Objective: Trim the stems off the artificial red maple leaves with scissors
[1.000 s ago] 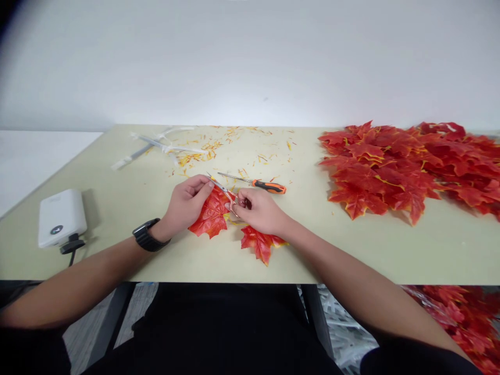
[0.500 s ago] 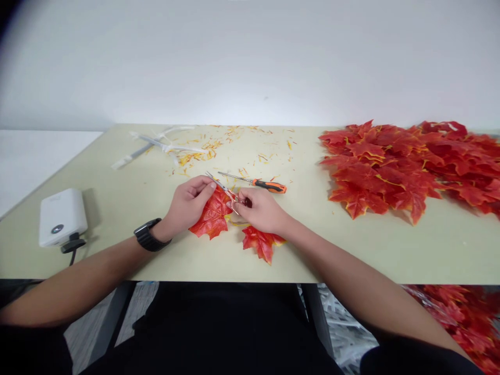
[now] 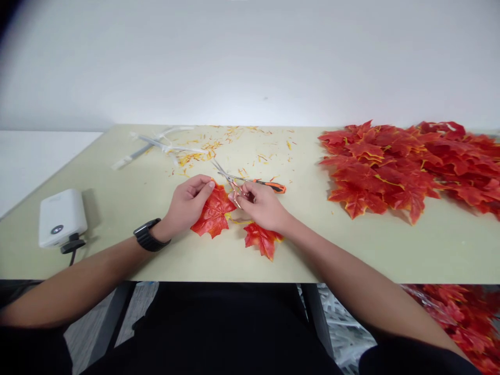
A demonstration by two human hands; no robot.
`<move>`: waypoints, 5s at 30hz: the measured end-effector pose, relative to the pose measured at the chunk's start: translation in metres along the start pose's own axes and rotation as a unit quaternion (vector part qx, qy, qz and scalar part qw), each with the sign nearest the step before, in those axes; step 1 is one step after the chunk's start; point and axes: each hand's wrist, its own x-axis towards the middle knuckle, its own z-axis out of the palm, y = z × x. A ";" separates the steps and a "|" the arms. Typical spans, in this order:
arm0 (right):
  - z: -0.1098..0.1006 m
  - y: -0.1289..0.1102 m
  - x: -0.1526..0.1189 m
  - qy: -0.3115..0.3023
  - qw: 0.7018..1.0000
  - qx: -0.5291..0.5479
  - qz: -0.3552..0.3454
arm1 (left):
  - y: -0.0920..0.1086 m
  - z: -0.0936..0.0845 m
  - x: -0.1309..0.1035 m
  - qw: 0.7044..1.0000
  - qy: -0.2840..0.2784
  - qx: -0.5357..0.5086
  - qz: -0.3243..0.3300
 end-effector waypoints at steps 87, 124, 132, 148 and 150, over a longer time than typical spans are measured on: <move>-0.019 0.001 -0.001 -0.073 0.976 -0.179 -0.103 | 0.014 -0.011 0.002 0.994 -0.103 -0.001 -0.021; -0.020 0.002 0.000 -0.097 0.974 -0.181 -0.096 | 0.012 -0.015 0.004 0.992 -0.122 0.011 -0.012; -0.017 -0.002 -0.001 -0.048 0.991 -0.105 -0.075 | 0.010 -0.013 0.003 0.993 -0.112 0.013 -0.020; 0.003 -0.006 -0.002 -0.032 0.968 0.244 0.056 | 0.013 -0.003 -0.003 0.990 -0.132 -0.018 -0.032; 0.004 -0.007 -0.001 -0.026 0.967 0.248 0.059 | 0.013 -0.001 -0.004 0.989 -0.139 -0.021 -0.045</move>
